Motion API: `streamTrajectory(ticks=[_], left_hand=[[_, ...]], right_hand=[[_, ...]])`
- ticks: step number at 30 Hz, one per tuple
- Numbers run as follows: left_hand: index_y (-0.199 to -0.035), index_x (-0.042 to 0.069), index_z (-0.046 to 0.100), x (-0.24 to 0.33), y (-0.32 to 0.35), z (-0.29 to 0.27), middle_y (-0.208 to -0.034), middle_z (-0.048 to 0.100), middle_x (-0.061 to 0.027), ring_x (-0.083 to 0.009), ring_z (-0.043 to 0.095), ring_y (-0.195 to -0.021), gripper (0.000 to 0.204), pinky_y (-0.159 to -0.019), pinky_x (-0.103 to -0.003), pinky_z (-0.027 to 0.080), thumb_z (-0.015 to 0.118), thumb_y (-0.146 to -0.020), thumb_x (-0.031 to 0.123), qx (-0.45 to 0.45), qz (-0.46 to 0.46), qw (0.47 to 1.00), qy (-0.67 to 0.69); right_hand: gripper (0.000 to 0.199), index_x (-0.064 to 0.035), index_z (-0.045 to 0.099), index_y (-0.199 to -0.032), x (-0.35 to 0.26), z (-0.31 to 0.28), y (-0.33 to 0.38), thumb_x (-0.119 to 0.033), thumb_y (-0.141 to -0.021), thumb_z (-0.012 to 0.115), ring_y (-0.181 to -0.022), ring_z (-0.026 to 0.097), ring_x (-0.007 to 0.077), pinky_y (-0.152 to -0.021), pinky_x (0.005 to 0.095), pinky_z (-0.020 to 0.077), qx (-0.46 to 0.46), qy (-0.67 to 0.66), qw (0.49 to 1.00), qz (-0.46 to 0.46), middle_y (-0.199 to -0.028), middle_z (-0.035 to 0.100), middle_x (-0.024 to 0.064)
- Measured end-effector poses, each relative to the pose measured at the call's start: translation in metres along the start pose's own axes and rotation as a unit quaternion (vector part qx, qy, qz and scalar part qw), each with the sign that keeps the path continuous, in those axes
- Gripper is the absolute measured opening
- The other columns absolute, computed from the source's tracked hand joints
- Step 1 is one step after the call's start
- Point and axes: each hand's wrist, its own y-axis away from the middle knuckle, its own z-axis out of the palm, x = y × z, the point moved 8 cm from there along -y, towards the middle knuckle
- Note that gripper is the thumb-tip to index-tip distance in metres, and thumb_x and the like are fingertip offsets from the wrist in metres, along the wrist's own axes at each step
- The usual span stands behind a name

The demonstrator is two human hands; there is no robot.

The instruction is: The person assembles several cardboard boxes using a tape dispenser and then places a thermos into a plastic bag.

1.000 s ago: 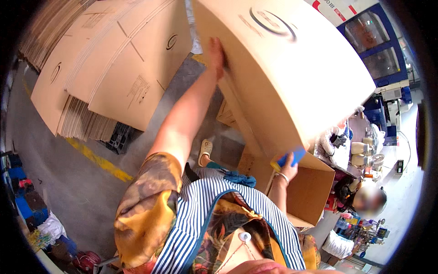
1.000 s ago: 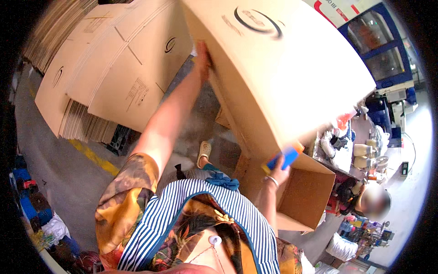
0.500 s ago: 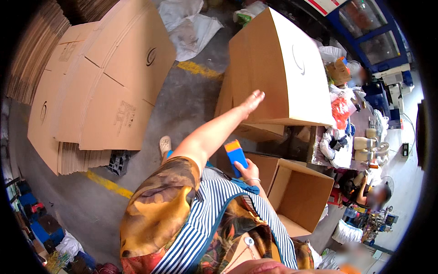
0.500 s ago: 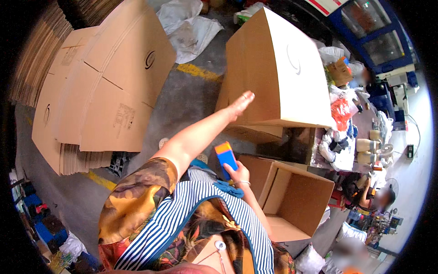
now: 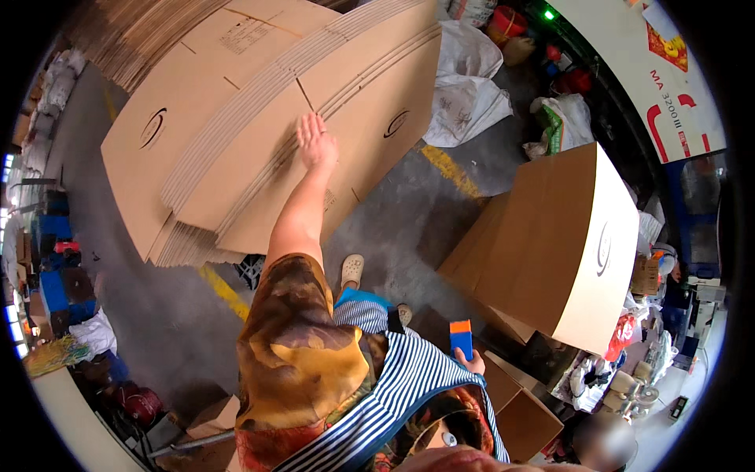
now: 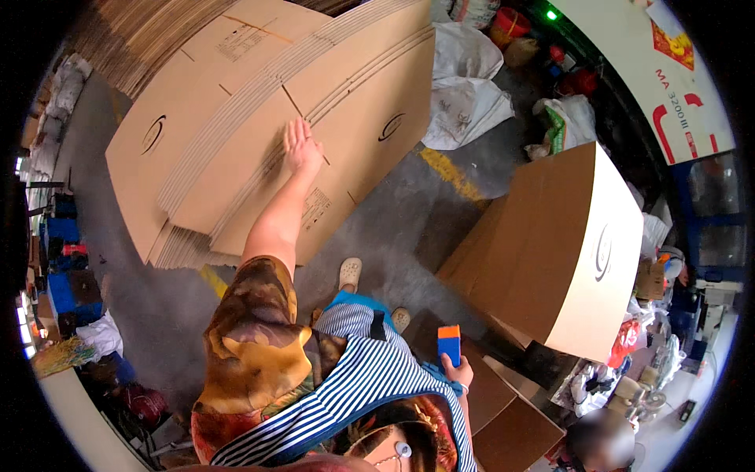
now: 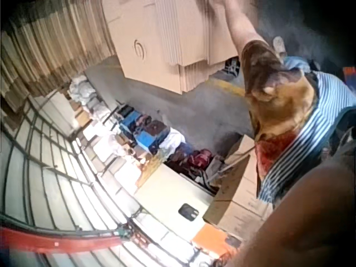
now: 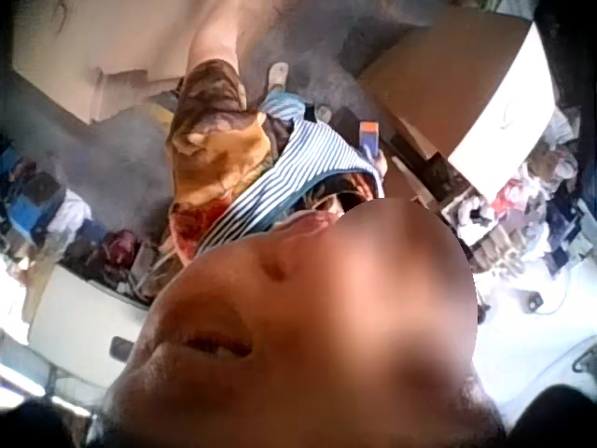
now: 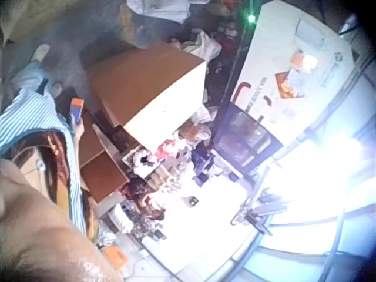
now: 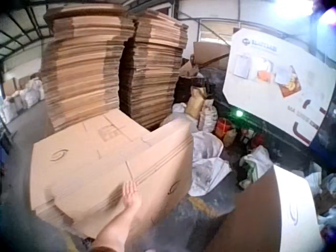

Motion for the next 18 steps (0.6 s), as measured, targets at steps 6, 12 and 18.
streamTrajectory(ticks=[6,12,18], left_hand=[[-0.141,0.002,0.018,0.003,0.026,0.026,-0.151,0.011,-0.0102,-0.0243,0.008,-0.140,0.080,-0.113,-0.040,0.009,0.061,-0.080,0.032,-0.052,-0.034,0.997,-0.039],[-0.106,0.019,0.062,0.035,-0.009,0.034,-0.107,0.062,-0.0082,-0.0284,0.059,-0.100,0.031,-0.083,-0.044,0.047,0.061,-0.076,0.023,-0.130,-0.101,0.958,0.237],[-0.127,0.010,0.041,0.011,0.002,0.001,-0.114,0.058,-0.0155,-0.0316,0.060,-0.097,0.060,-0.080,-0.044,0.049,0.071,-0.077,0.025,-0.116,-0.147,0.957,0.223]], right_hand=[[0.048,0.0001,0.062,-0.096,-0.105,-0.013,-0.005,-0.039,-0.071,0.073,-0.078,0.066,0.0258,-0.069,0.0346,0.0500,-0.001,-0.021,0.992,-0.121,-0.084,0.067,0.0169],[0.051,-0.0019,0.063,-0.096,-0.117,-0.047,0.014,-0.043,-0.069,0.074,-0.077,0.066,0.0276,-0.070,0.0360,0.0506,0.056,0.061,0.988,-0.132,-0.083,0.067,0.0160],[0.062,-0.0055,0.059,-0.105,-0.132,-0.018,0.002,-0.057,-0.071,0.065,-0.081,0.063,0.0345,-0.072,0.0407,0.0497,0.003,0.041,0.985,-0.166,-0.088,0.065,0.0192]])
